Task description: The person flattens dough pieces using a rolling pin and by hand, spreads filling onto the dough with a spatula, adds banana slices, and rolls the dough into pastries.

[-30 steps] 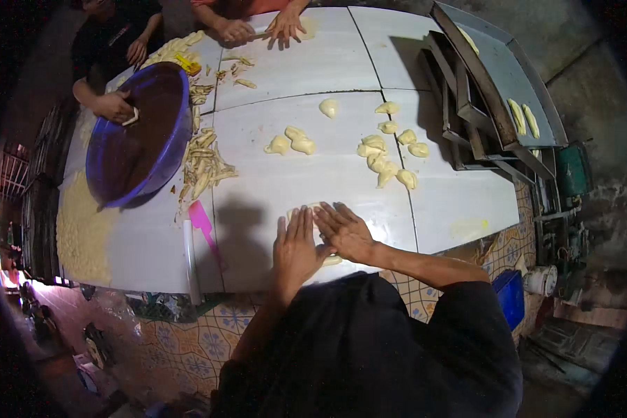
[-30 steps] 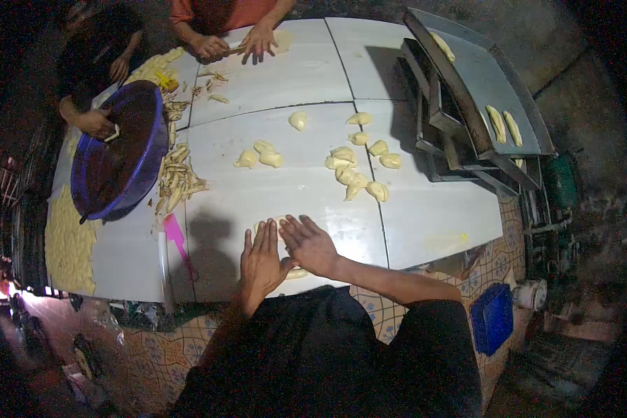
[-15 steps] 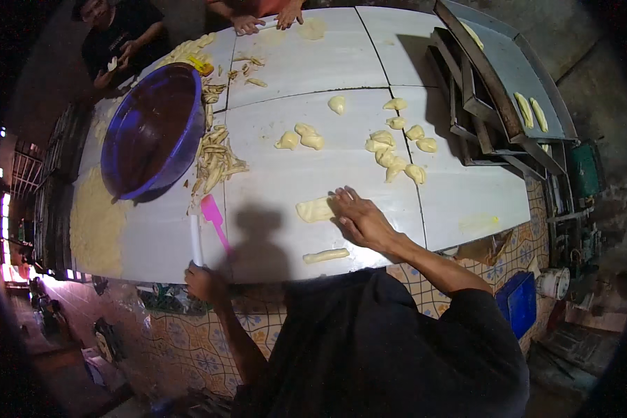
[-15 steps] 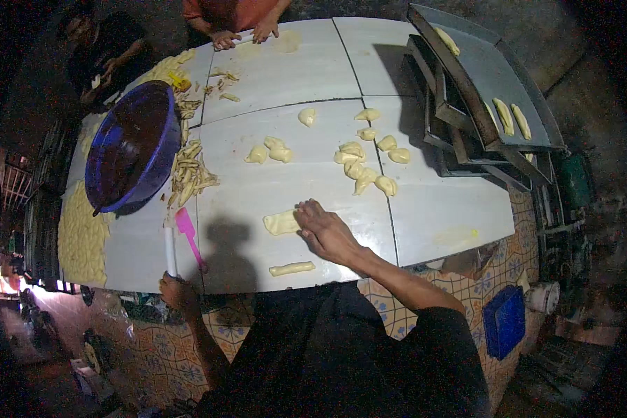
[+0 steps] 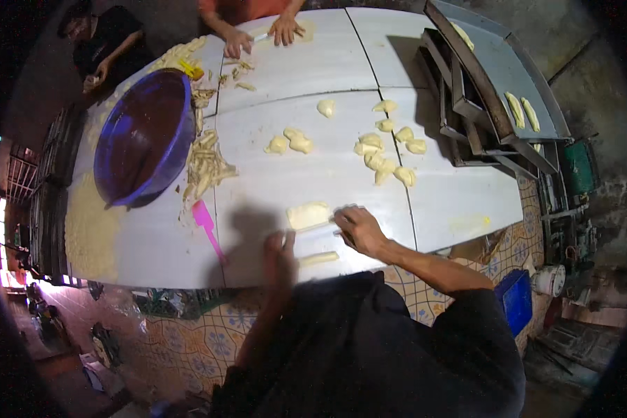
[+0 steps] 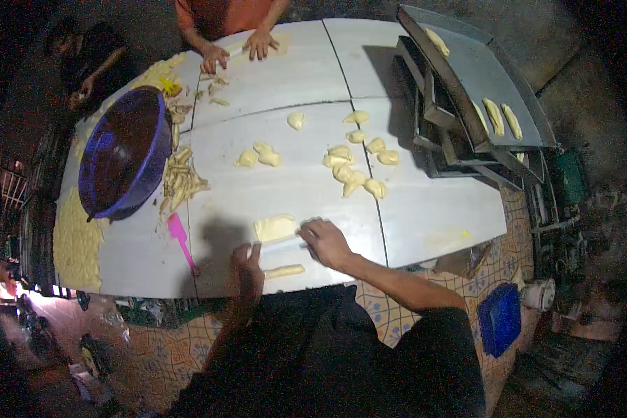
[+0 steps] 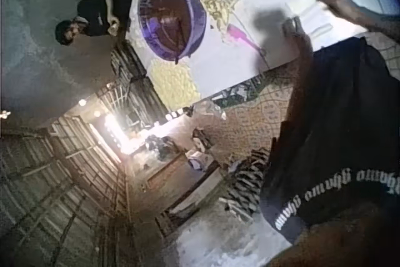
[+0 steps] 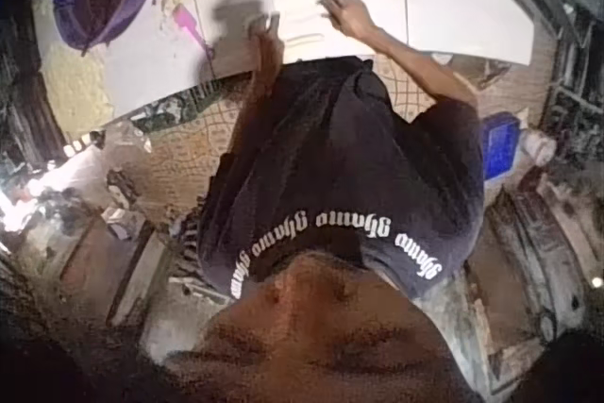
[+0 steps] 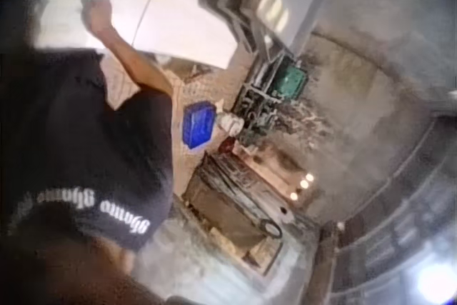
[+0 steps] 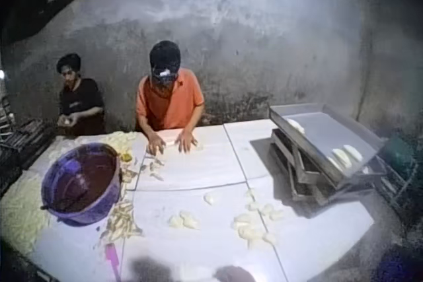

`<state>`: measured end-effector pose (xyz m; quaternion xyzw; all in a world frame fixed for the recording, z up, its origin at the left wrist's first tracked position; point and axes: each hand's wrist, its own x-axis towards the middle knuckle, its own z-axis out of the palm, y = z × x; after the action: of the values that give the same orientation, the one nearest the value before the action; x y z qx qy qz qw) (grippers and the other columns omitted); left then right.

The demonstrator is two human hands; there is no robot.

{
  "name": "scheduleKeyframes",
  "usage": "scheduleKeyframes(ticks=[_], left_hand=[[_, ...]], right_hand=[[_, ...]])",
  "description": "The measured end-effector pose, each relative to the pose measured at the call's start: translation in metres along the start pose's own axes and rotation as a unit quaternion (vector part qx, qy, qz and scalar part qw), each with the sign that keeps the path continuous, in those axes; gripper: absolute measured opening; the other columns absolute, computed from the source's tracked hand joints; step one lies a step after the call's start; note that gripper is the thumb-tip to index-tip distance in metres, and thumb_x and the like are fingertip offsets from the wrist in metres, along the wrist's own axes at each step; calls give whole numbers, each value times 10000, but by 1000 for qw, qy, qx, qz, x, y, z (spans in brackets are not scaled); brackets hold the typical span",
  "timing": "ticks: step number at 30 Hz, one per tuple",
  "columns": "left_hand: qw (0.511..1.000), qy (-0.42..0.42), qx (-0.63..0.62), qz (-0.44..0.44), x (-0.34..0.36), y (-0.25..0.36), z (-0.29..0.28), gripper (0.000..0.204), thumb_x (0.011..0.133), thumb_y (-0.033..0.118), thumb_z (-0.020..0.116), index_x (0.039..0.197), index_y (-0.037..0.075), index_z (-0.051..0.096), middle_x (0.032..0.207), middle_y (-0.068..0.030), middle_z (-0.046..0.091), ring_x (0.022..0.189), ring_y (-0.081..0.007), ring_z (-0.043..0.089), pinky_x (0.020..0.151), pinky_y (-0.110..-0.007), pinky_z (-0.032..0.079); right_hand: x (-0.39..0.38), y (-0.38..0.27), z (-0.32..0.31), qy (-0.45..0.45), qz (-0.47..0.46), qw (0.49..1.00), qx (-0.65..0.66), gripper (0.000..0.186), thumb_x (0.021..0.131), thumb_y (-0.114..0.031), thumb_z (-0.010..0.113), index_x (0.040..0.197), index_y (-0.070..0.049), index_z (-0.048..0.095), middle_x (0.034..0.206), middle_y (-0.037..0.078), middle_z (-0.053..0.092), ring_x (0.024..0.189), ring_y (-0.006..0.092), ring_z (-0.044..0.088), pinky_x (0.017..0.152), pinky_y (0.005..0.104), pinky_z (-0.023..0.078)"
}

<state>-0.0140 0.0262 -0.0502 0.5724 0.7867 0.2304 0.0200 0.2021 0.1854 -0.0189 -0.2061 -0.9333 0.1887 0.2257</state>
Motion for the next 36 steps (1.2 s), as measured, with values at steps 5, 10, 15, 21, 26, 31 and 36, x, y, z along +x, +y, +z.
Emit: scheduleKeyframes(ticks=[5, 10, 15, 21, 26, 31, 36], left_hand=[[997, -17, 54, 51, 38, 20, -23, 562, 884, 295, 709, 1355, 14, 585, 1397, -227, 560, 1344, -392, 476, 1143, -620, 286], [983, 49, 172, -50, 140, 21, 0, 650, 973, 326, 578, 1524, 38, 388, 1605, -215, 324, 1513, -403, 243, 1151, -717, 162], [969, 135, 197, -64, 219, 3, 8, 648, 1027, 375, 478, 1561, 44, 322, 1641, -256, 197, 1526, -451, 145, 1120, -743, 182], [980, -91, -38, 172, 153, 10, -11, 662, 842, 138, 668, 1441, -43, 451, 1130, -227, 639, 1178, -382, 549, 985, -497, 429], [1000, 4, -24, 5, 86, 0, -45, 572, 786, 34, 650, 1349, -1, 555, 1175, -208, 614, 1146, -380, 561, 999, -503, 427], [916, 198, 121, -327, -54, -71, -76, 568, 829, 10, 635, 1390, 57, 556, 1145, -208, 642, 1059, -385, 611, 933, -484, 482], [840, 193, 262, -434, -56, -135, -80, 572, 844, 95, 641, 1411, 92, 565, 1146, -165, 654, 1075, -350, 617, 939, -467, 492]], right_hand=[[23, 5, 0, 43, -13, 999, -27, 376, 891, -321, 715, 1197, -103, 697, 1061, 86, 611, 1004, 255, 580, 871, 409, 456], [102, 33, 19, 60, 90, 985, -136, 355, 939, -360, 644, 1259, -213, 693, 1169, 119, 555, 1076, 283, 521, 897, 462, 401], [139, 47, 7, 42, 158, 970, -181, 373, 947, -397, 626, 1275, -230, 691, 1144, 135, 551, 1109, 298, 484, 911, 468, 373], [163, 17, -4, 100, 171, 980, -8, 334, 944, -280, 646, 1212, -93, 714, 1091, 161, 625, 1056, 332, 560, 892, 465, 439], [217, -36, 8, 16, 208, 964, 168, 229, 927, -223, 650, 1021, -43, 755, 984, 185, 708, 818, 367, 697, 757, 440, 541], [247, -117, 112, -188, 107, 976, 22, 459, 864, -494, 710, 991, -53, 729, 1001, 195, 686, 938, 360, 681, 813, 488, 540], [248, -171, 186, -107, 23, 993, -42, 497, 825, -400, 747, 1188, -84, 622, 1248, 181, 535, 1165, 386, 511, 926, 537, 456]])
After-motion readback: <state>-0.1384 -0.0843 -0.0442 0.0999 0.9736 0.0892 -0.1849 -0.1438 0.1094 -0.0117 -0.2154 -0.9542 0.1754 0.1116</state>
